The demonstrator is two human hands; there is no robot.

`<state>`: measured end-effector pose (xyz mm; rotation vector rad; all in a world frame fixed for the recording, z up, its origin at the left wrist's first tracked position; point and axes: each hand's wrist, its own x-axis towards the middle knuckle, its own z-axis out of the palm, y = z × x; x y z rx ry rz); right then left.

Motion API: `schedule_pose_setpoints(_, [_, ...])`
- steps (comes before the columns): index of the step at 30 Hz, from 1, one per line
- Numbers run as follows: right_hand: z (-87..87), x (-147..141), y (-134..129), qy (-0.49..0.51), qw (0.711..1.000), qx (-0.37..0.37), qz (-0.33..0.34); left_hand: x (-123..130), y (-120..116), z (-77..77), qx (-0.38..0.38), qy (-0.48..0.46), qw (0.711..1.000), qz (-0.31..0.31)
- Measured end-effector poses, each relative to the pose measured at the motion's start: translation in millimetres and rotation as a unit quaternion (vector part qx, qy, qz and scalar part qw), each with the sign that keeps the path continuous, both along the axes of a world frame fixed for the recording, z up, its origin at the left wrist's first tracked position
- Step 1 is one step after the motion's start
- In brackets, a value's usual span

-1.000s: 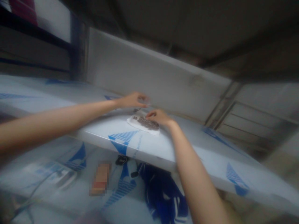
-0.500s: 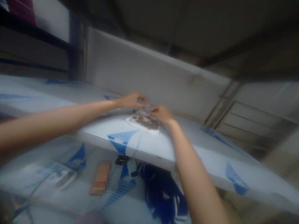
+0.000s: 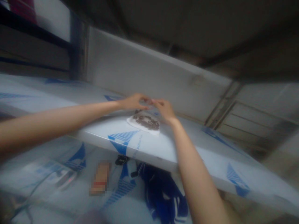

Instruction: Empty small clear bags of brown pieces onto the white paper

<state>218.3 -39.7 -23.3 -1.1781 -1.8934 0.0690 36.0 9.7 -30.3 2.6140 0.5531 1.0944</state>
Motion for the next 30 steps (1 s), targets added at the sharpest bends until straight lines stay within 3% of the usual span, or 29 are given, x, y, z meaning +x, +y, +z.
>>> schedule_pose_setpoints(6, [-1.3,2,5,-0.017,0.999,0.015,-0.031,1,-3,1.1,0.015,0.004,1.000,0.014])
schedule_pose_setpoints(13, [5.3,8,7,0.016,0.997,0.050,-0.065,2,6,5.2,-0.057,-0.092,0.994,0.027])
schedule_pose_setpoints(20, [4.6,12,13,0.055,0.997,0.042,-0.027,0,6,8.4,-0.133,-0.173,0.976,0.025])
schedule_pose_setpoints(30, [6.3,6,5,0.137,0.990,0.007,0.004,-1,5,9.7,-0.137,-0.208,0.966,0.062])
